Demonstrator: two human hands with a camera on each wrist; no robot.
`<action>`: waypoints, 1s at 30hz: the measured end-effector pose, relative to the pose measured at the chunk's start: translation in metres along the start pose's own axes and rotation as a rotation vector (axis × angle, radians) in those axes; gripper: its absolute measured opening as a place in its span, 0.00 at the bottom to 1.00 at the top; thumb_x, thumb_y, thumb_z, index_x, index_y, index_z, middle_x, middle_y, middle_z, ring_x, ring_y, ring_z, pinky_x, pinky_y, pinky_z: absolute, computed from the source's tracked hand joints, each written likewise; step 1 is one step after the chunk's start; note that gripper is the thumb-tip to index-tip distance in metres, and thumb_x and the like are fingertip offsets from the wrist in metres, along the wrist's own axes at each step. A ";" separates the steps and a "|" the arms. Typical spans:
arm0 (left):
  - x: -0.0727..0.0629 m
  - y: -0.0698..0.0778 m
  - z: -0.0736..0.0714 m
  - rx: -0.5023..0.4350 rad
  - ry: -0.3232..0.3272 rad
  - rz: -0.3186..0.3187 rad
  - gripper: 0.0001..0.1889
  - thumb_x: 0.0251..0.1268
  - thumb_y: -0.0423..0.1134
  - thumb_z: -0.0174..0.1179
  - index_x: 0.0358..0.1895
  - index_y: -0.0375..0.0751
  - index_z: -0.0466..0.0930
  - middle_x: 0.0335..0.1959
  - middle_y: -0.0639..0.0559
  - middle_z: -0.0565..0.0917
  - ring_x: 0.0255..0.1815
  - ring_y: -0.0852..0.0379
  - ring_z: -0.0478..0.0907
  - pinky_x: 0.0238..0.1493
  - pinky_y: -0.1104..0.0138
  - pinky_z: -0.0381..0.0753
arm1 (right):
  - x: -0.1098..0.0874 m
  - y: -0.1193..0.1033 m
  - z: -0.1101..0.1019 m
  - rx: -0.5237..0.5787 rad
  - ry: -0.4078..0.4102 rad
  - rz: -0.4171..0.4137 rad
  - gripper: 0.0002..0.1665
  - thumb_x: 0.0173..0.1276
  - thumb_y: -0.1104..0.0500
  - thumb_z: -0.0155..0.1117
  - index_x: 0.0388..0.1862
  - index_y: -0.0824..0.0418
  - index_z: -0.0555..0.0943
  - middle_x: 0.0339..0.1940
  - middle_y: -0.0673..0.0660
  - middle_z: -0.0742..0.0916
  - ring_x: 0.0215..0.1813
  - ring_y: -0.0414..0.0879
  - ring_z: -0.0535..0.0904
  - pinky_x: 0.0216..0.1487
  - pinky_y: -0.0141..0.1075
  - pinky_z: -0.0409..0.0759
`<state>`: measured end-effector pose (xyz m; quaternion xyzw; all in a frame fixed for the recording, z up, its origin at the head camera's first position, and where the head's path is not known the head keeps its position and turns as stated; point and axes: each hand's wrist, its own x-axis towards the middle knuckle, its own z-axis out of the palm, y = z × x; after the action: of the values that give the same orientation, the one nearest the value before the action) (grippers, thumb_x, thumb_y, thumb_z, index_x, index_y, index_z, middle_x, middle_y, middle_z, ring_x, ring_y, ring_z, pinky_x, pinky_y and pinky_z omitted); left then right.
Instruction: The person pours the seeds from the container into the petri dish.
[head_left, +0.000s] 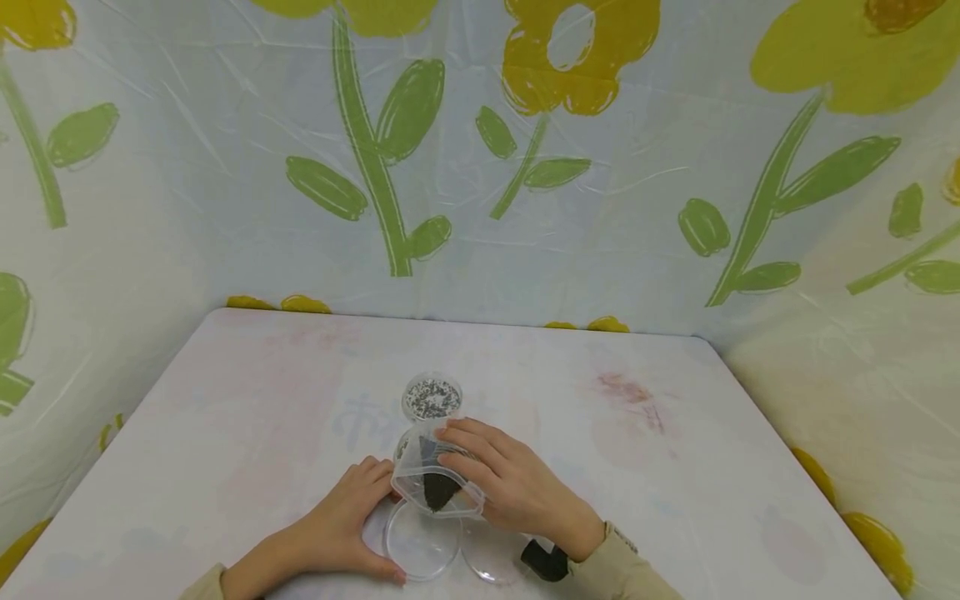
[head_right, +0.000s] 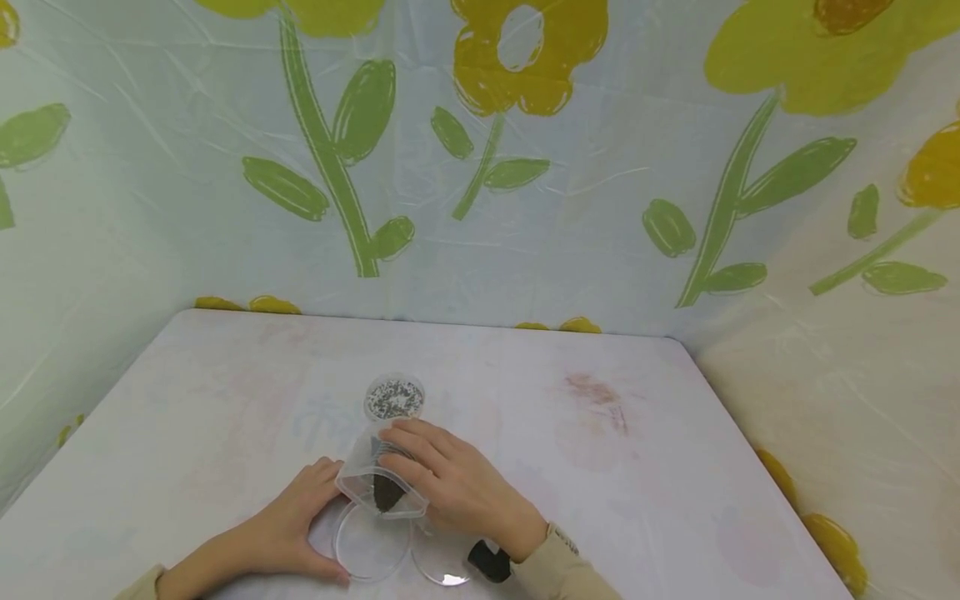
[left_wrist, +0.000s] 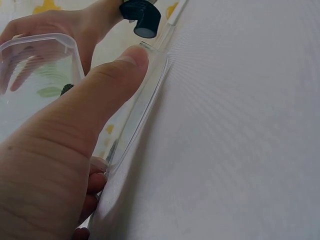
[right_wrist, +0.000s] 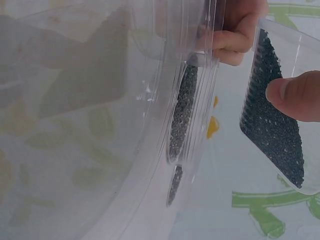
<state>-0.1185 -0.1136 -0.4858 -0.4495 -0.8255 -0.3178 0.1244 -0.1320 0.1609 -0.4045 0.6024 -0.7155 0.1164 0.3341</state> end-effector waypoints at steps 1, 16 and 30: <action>0.000 0.000 0.000 -0.001 -0.005 -0.010 0.44 0.34 0.75 0.71 0.56 0.55 0.75 0.52 0.66 0.73 0.52 0.67 0.64 0.50 0.68 0.66 | 0.000 0.000 0.000 0.002 0.000 -0.002 0.30 0.58 0.73 0.42 0.62 0.70 0.69 0.67 0.69 0.74 0.68 0.62 0.70 0.70 0.46 0.67; -0.001 0.000 0.001 0.006 -0.002 0.012 0.46 0.37 0.75 0.71 0.61 0.57 0.72 0.53 0.66 0.73 0.53 0.65 0.65 0.51 0.67 0.66 | 0.002 -0.002 0.002 -0.009 0.019 -0.023 0.28 0.63 0.75 0.36 0.60 0.67 0.71 0.65 0.68 0.76 0.65 0.61 0.73 0.70 0.45 0.68; 0.000 0.000 0.000 0.016 0.009 0.015 0.45 0.36 0.76 0.70 0.60 0.57 0.72 0.53 0.66 0.72 0.52 0.65 0.65 0.49 0.68 0.66 | 0.001 -0.003 0.002 -0.008 0.008 -0.020 0.30 0.62 0.75 0.35 0.61 0.67 0.71 0.66 0.68 0.75 0.67 0.61 0.72 0.70 0.46 0.67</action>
<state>-0.1181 -0.1140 -0.4856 -0.4532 -0.8241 -0.3122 0.1340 -0.1302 0.1584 -0.4055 0.6078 -0.7084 0.1127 0.3405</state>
